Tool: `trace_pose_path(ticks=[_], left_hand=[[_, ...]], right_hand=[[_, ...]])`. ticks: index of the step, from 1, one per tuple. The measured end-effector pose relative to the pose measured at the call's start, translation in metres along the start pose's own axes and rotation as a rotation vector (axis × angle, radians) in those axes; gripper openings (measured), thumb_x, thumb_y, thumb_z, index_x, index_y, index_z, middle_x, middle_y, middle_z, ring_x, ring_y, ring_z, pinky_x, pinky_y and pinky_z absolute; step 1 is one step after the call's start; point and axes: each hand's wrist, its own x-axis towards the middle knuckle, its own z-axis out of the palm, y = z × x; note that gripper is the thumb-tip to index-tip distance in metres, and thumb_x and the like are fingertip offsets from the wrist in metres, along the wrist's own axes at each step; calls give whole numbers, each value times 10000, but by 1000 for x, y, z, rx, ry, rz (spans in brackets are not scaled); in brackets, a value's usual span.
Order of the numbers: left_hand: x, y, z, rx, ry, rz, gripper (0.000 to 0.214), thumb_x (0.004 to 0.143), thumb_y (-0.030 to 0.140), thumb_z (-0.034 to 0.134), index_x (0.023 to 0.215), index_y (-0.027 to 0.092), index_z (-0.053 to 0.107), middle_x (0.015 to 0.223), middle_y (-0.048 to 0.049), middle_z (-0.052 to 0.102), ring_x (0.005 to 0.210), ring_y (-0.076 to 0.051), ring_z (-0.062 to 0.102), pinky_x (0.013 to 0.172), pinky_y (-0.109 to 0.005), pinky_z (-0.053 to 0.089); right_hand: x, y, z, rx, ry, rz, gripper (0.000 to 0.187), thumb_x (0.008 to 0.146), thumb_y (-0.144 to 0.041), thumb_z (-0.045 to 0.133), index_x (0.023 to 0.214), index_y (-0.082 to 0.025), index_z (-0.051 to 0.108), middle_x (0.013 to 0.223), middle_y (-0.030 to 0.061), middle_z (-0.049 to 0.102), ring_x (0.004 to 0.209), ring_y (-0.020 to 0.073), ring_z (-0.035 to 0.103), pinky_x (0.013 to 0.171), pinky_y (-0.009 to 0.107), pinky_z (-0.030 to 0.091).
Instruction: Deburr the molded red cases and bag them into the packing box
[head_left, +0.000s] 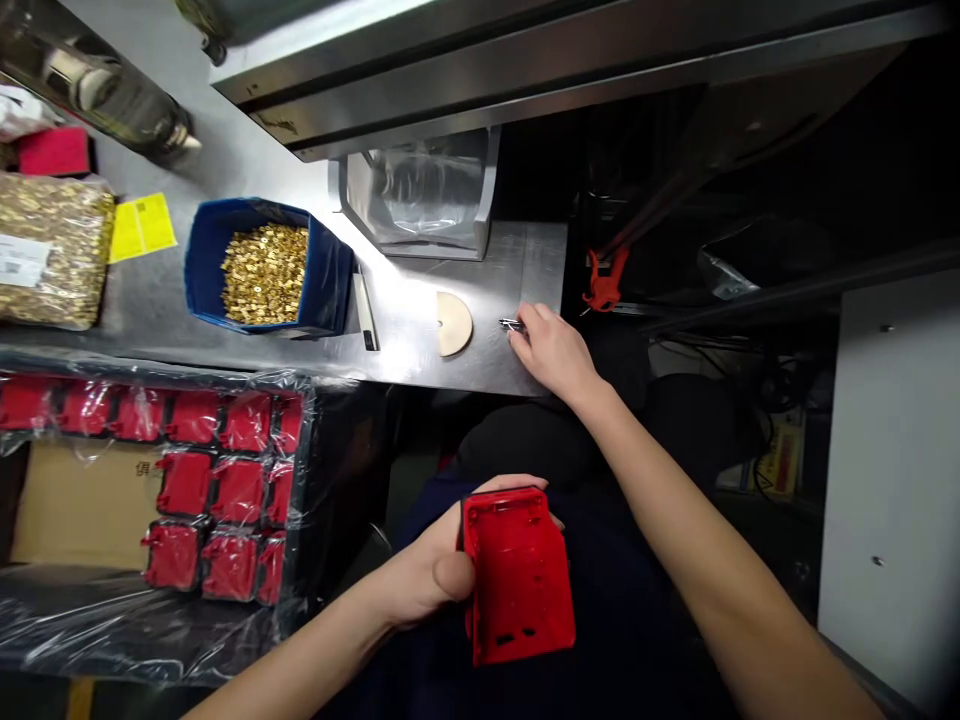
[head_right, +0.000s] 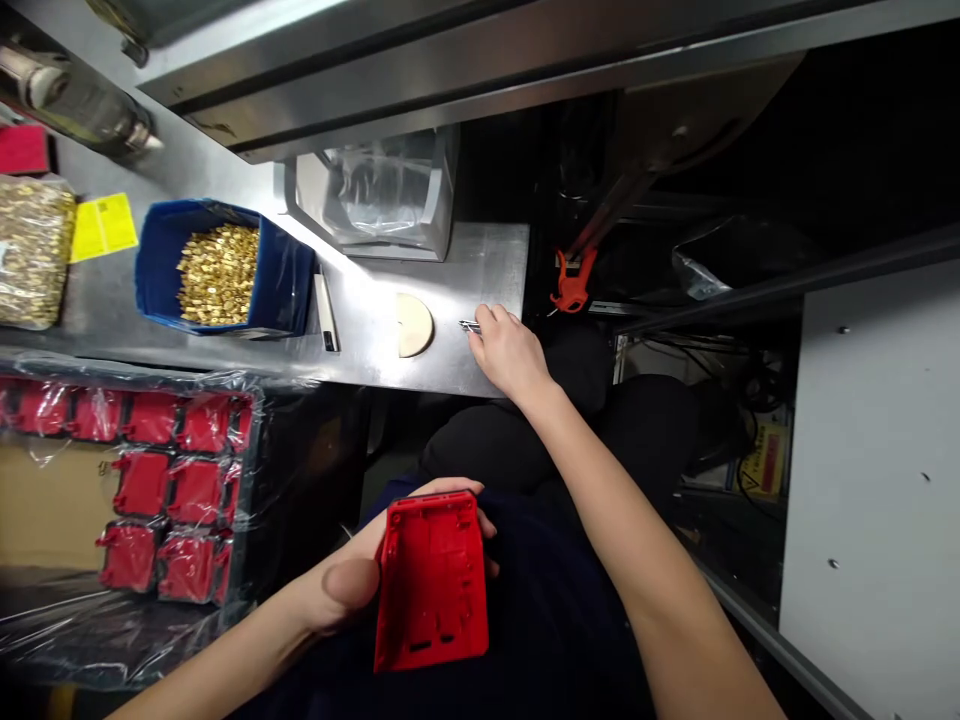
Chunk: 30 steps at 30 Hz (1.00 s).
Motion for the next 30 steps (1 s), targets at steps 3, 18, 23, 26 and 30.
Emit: trace_pose_path(ticks=[3, 18, 23, 26, 30], left_hand=[[2, -8, 0, 44, -6, 19, 1094, 606, 709, 837, 1506, 243, 425, 1406, -216, 579, 1260, -399, 626, 1114, -595, 433], [35, -45, 18, 143, -45, -27, 981, 710, 659, 806, 1512, 243, 424, 1381, -181, 645, 1275, -358, 626, 1109, -502, 450], [39, -46, 21, 181, -52, -73, 1025, 683, 682, 808, 1520, 246, 409, 1452, -198, 586, 1316, -384, 589, 1110, -518, 448], [40, -47, 22, 180, -40, -86, 1064, 666, 697, 811, 1527, 231, 393, 1410, -196, 604, 1296, -386, 598, 1125, -538, 429], [39, -47, 22, 210, -28, -65, 1062, 670, 689, 816, 1527, 220, 399, 1329, -178, 647, 1281, -381, 606, 1127, -536, 429]], right_hand=[[-28, -4, -15, 373, 75, 72, 175, 993, -357, 548, 1050, -207, 619, 983, 35, 666, 781, 153, 617, 728, 286, 514], [-229, -66, -81, 323, 5, 81, 184, 959, -190, 633, 1134, -239, 661, 999, 22, 701, 864, 152, 654, 793, 291, 578], [-234, -65, -76, 298, 54, 72, 165, 971, -176, 619, 1127, -217, 654, 975, 25, 696, 897, 164, 658, 842, 304, 579], [-237, -64, -74, 285, 52, 65, 157, 973, -182, 621, 1124, -207, 658, 975, 28, 699, 900, 171, 659, 826, 315, 576], [-238, -67, -71, 255, 59, 47, 168, 975, -167, 608, 1129, -198, 668, 984, 45, 710, 881, 188, 660, 798, 342, 571]])
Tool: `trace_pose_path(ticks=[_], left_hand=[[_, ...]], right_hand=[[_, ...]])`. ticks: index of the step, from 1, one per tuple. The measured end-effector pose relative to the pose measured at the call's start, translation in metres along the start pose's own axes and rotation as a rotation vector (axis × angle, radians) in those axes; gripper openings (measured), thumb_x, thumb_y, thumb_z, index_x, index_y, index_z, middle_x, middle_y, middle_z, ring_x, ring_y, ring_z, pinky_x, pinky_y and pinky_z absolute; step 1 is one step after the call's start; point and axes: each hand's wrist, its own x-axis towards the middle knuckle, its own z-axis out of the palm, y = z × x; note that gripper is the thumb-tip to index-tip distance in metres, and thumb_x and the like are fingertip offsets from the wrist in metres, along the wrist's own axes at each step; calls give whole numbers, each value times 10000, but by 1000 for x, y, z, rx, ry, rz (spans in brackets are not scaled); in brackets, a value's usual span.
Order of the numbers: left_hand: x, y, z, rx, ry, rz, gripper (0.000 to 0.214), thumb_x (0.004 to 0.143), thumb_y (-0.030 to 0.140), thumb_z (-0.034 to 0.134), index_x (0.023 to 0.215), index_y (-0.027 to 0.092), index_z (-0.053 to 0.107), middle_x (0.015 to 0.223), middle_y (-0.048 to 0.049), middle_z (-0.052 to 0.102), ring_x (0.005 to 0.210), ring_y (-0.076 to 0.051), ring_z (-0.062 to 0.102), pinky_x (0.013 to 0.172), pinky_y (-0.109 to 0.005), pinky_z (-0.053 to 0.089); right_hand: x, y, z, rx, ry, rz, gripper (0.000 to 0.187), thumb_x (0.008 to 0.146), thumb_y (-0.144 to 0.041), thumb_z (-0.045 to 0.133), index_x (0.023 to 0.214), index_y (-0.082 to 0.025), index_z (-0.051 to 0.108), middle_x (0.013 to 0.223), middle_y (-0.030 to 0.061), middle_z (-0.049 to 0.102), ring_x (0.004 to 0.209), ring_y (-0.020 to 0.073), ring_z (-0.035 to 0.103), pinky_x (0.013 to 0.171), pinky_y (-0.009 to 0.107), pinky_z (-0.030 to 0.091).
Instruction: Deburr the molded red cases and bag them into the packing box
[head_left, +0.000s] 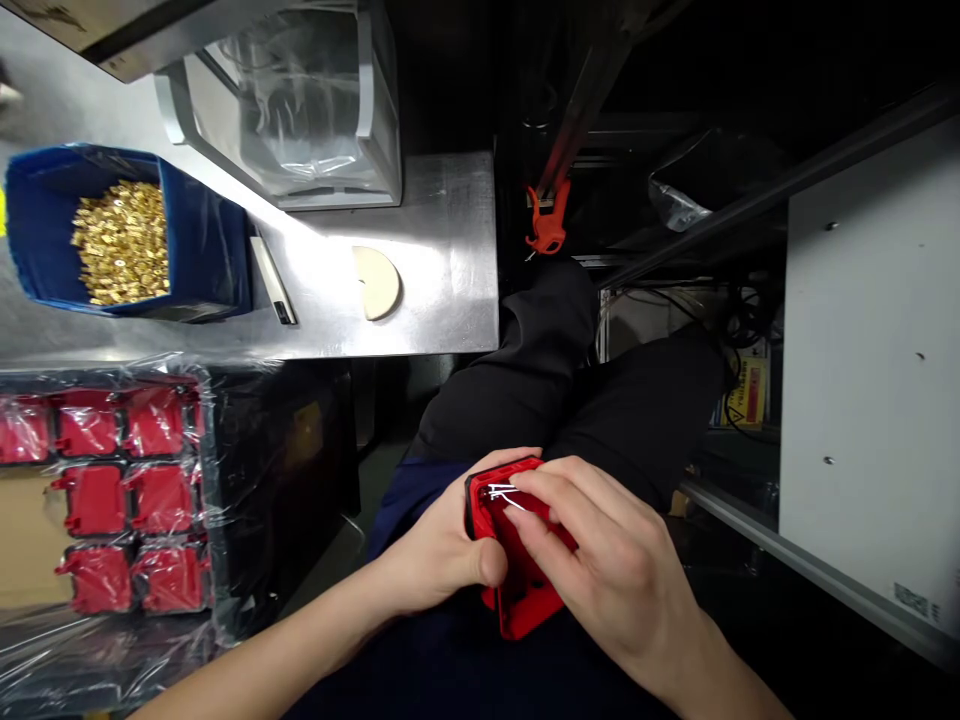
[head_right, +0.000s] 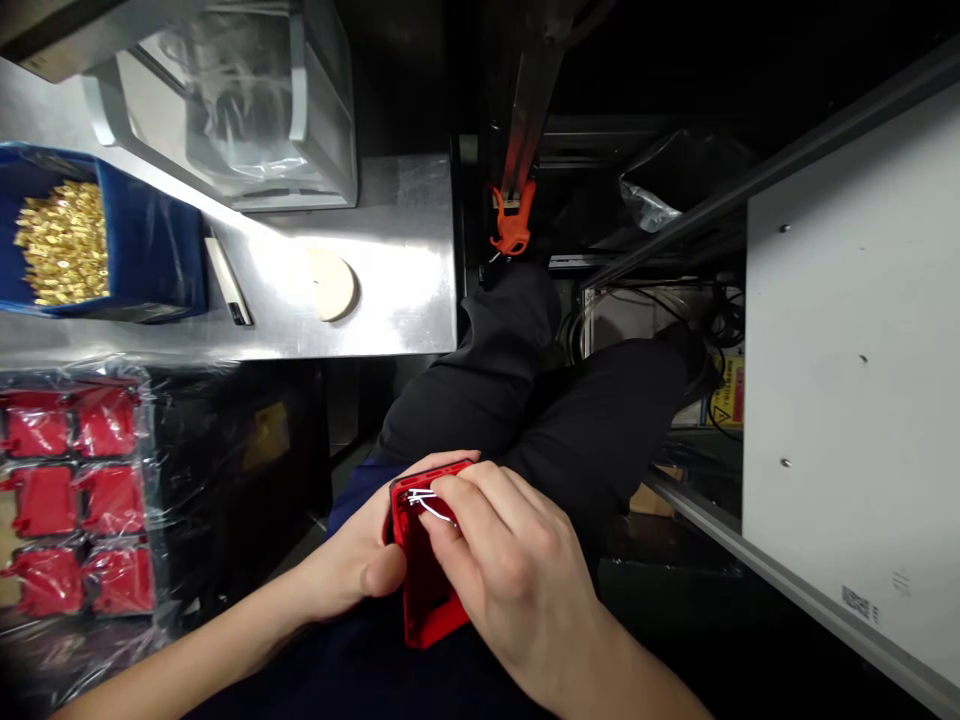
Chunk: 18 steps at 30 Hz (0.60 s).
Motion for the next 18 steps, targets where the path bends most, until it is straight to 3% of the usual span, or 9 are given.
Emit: trace_pose_path(ticks=[3, 6, 9, 11, 18], left_hand=[[-2, 0, -1, 16, 13, 25, 999, 696, 644, 831, 1513, 231, 432, 1382, -177, 633, 1333, -377, 573, 1129, -501, 438], [-4, -2, -6, -104, 9, -9, 1022, 666, 686, 816, 1499, 202, 473, 1422, -210, 619, 1315, -383, 599, 1103, -490, 478], [-6, -5, -12, -372, -49, -128, 1074, 620, 824, 707, 1446, 155, 554, 1314, -233, 693, 1132, -377, 720, 953, -471, 590], [-6, -7, -16, -485, -106, -184, 1067, 624, 867, 652, 1396, 132, 606, 1250, -237, 728, 1027, -364, 764, 855, -438, 631], [-8, -1, -17, -442, -149, -164, 957, 645, 849, 639, 1219, 86, 712, 977, -184, 811, 896, -319, 790, 783, -387, 640]], right_hand=[[3, 0, -2, -1, -8, -15, 166, 982, -158, 590, 1116, -203, 677, 984, 47, 719, 886, 195, 669, 805, 346, 571], [9, 4, -13, 106, -18, 23, 129, 975, -197, 623, 1077, -246, 686, 985, 20, 717, 862, 174, 666, 765, 315, 571], [13, 12, -27, 113, 146, 67, 124, 942, -237, 687, 1062, -267, 681, 985, 14, 689, 777, 154, 628, 694, 308, 556], [16, 16, -33, 43, 181, 38, 150, 935, -237, 696, 1082, -254, 668, 981, 25, 673, 772, 158, 614, 689, 319, 550], [28, 11, -27, -53, -100, -179, 175, 974, -169, 619, 1145, -205, 608, 1052, 59, 681, 955, 190, 652, 841, 350, 559]])
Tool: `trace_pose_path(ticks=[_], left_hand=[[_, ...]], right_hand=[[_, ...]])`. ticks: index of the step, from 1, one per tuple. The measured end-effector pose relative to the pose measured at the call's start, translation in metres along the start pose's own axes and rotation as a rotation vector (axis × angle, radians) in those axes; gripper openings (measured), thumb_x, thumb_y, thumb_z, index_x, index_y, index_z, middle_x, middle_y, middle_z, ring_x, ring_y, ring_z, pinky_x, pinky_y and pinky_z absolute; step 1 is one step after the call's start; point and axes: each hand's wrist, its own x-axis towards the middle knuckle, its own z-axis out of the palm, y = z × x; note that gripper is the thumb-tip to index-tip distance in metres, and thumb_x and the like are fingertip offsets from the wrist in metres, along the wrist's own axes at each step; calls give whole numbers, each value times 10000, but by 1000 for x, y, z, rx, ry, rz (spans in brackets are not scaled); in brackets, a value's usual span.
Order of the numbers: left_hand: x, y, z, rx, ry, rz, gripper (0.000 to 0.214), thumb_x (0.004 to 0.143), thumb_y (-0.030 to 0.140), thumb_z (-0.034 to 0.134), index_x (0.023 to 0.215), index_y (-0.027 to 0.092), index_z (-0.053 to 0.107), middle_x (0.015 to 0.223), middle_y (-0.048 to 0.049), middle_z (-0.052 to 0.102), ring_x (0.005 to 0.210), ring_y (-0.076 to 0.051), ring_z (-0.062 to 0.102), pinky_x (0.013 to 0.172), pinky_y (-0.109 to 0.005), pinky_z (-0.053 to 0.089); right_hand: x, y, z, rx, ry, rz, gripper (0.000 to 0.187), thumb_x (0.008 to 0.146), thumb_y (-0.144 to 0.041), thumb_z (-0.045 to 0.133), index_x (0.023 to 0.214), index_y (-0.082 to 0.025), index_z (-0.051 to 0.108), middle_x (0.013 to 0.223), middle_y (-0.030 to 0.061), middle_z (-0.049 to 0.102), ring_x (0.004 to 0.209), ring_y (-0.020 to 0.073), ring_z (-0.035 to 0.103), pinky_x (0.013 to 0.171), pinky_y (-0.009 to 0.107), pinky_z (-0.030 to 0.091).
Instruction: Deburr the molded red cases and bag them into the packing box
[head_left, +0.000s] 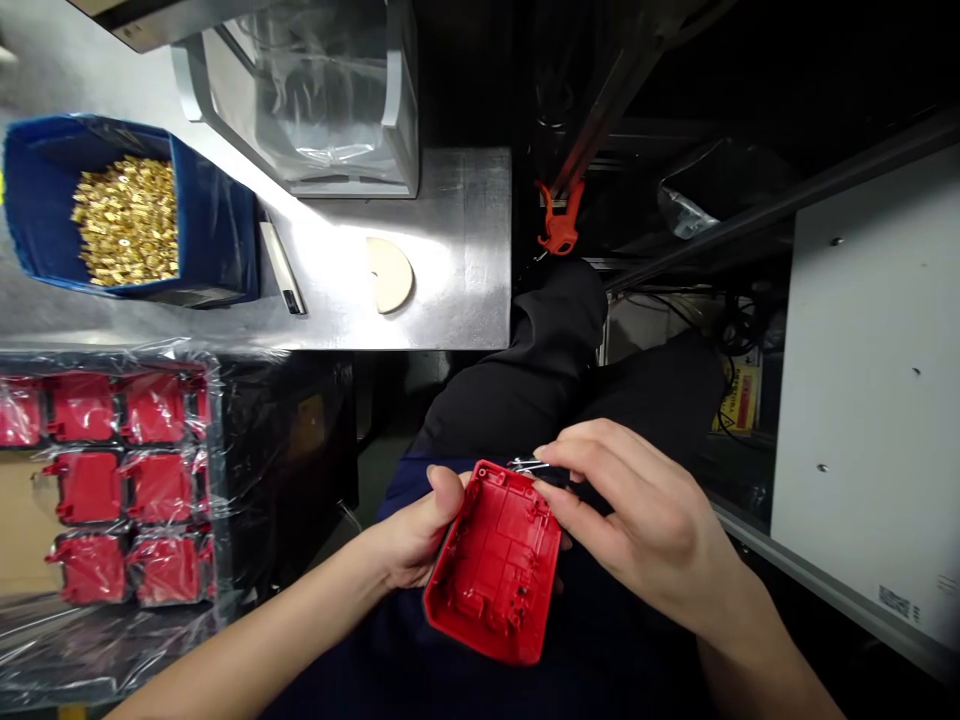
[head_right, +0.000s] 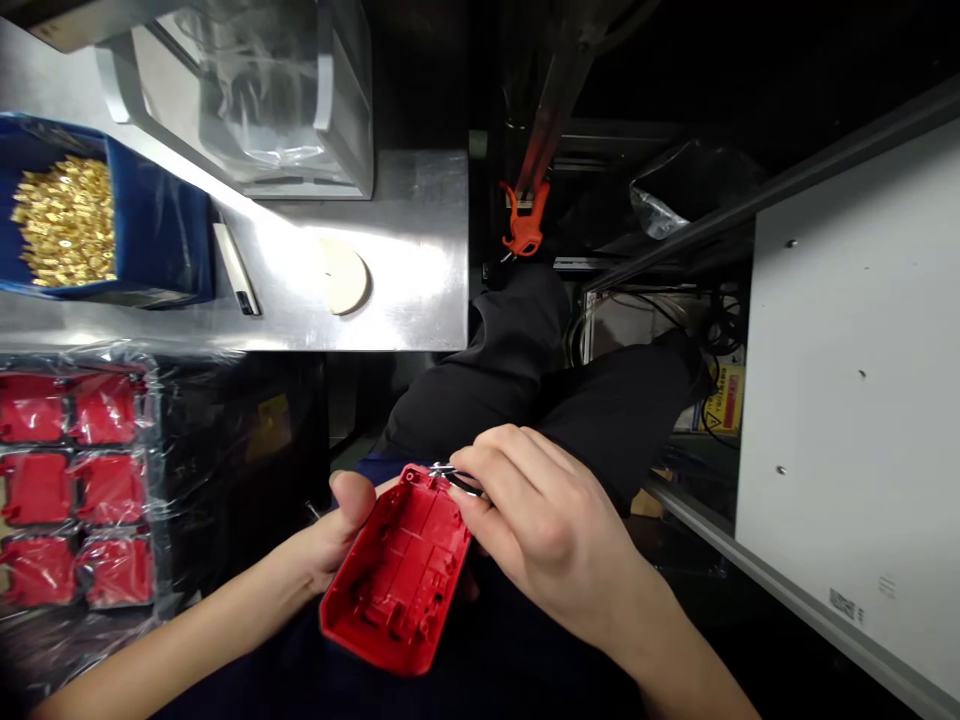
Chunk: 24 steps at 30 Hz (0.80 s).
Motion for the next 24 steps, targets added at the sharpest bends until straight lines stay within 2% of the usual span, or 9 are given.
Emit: trace_pose_path(ticks=[5, 11, 14, 17, 21, 24], left_hand=[[-2, 0, -4, -3, 5, 21, 936, 669, 845, 620, 1195, 77, 719, 945, -168, 815, 856, -280, 789, 771, -341, 631], [-4, 1, -9, -38, -10, 36, 961, 725, 811, 617, 1361, 92, 634, 1041, -178, 812, 904, -291, 785, 801, -352, 621], [-5, 4, -8, -13, -11, 12, 1022, 700, 823, 625, 1394, 73, 607, 1118, -216, 790, 910, -314, 783, 794, -368, 618], [-5, 6, -8, 7, -27, -13, 1056, 677, 845, 615, 1366, 46, 623, 1117, -240, 783, 894, -323, 785, 789, -370, 616], [-6, 4, -15, -4, -49, 7, 1029, 725, 838, 586, 1391, 54, 597, 1106, -224, 789, 899, -302, 785, 815, -354, 599], [-9, 1, -21, -14, -44, 11, 1014, 755, 838, 563, 1422, 75, 568, 1154, -214, 778, 952, -300, 777, 850, -354, 585]], right_hand=[[11, -5, -3, -26, -97, 4, 113, 995, -196, 599, 1106, -215, 608, 1042, 50, 679, 921, 182, 650, 799, 344, 539], [20, -11, -4, -14, -183, 3, 85, 1020, -230, 568, 1093, -215, 608, 1011, 43, 674, 901, 179, 628, 787, 345, 515], [26, -10, -3, 11, -237, 7, 82, 1029, -236, 558, 1090, -204, 603, 1018, 38, 665, 907, 171, 617, 802, 345, 501], [31, -6, -2, 5, -295, -20, 84, 1029, -257, 563, 1069, -194, 602, 1014, 36, 653, 905, 172, 604, 788, 346, 487], [38, -5, 2, -50, -379, -69, 152, 1049, -295, 520, 1045, -180, 619, 963, 39, 636, 877, 185, 591, 766, 358, 476], [42, -8, 4, -102, -393, -111, 172, 1055, -275, 495, 1037, -167, 627, 947, 46, 630, 870, 191, 584, 770, 362, 471]])
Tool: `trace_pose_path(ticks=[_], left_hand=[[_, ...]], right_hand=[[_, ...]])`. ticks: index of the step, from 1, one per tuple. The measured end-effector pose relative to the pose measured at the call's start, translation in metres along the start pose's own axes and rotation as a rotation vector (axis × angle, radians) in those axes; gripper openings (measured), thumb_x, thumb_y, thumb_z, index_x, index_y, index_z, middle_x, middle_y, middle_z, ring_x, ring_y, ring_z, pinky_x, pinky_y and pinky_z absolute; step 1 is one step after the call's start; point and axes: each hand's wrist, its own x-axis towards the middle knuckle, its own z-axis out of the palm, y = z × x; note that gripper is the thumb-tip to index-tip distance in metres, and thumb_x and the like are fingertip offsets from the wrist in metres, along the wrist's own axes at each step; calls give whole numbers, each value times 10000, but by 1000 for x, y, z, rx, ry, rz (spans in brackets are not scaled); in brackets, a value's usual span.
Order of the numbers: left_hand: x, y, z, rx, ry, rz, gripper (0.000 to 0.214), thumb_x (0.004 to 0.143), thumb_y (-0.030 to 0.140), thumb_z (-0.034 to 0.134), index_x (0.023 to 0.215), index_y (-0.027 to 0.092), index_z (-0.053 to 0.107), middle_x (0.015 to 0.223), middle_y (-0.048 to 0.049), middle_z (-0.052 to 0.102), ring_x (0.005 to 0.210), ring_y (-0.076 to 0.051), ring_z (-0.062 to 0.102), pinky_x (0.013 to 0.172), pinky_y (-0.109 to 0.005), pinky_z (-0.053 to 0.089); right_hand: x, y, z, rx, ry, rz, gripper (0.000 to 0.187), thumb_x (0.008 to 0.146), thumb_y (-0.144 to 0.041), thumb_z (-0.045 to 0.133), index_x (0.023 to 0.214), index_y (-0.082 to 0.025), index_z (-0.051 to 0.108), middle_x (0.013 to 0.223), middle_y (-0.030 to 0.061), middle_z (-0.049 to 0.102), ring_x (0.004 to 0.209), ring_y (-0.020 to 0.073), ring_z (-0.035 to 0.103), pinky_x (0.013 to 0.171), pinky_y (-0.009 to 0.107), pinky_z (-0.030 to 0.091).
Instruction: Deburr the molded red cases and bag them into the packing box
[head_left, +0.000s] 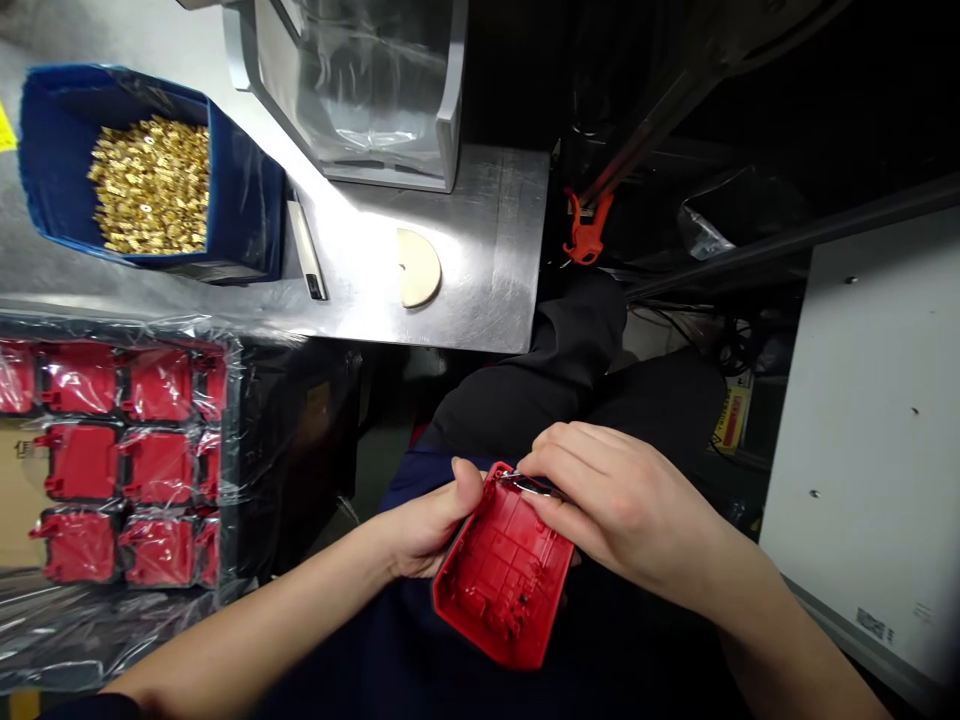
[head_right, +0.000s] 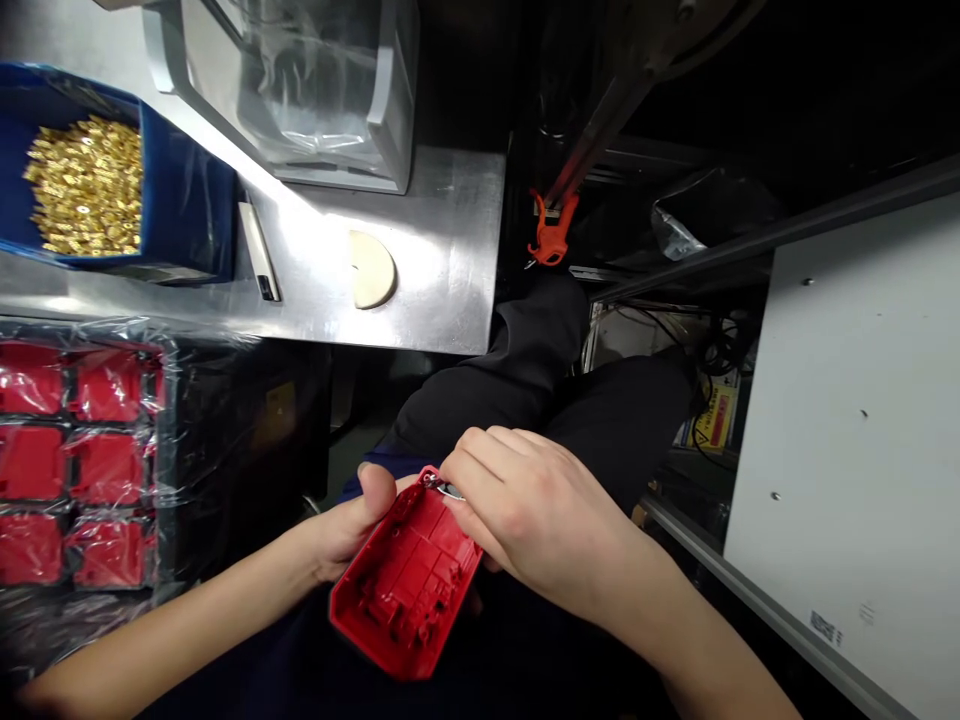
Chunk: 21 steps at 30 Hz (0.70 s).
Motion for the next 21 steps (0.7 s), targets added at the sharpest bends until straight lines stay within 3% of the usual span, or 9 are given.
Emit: trace_pose_path(ticks=[5, 10, 16, 18, 21], left_hand=[[-2, 1, -2, 19, 37, 13, 949, 795, 826, 542, 1344, 56, 619, 1139, -190, 781, 986, -282, 769, 860, -335, 576], [0, 1, -4, -30, 39, 15, 913, 803, 820, 560, 1258, 35, 657, 1070, -182, 794, 909, -235, 774, 803, -277, 576], [-3, 0, -8, -108, 10, 2, 945, 793, 835, 552, 1301, 43, 639, 1049, -182, 792, 855, -228, 773, 826, -299, 578], [-2, 2, -9, -113, -26, -29, 1011, 759, 859, 565, 1371, 55, 601, 1093, -203, 777, 880, -277, 776, 802, -338, 588], [3, 2, -15, -198, -137, -104, 1098, 695, 898, 597, 1438, 92, 560, 1180, -222, 744, 927, -350, 771, 784, -400, 595]], right_hand=[[6, -4, -2, -134, -13, -36, 120, 1034, -210, 516, 1038, -165, 627, 932, 36, 614, 841, 190, 558, 751, 360, 451], [10, -4, -1, -260, -41, -99, 104, 985, -151, 557, 900, -184, 609, 830, 11, 547, 728, 184, 487, 655, 363, 395], [15, -3, -7, -295, -37, -167, 109, 969, -128, 562, 896, -169, 632, 797, 21, 574, 688, 184, 514, 589, 356, 380], [18, 6, -13, -207, 46, -157, 91, 993, -163, 564, 996, -157, 654, 854, 35, 633, 731, 176, 567, 623, 335, 425], [35, 35, -16, -118, 370, 7, 82, 980, -233, 631, 1044, -191, 659, 881, 18, 657, 740, 150, 592, 677, 295, 467]])
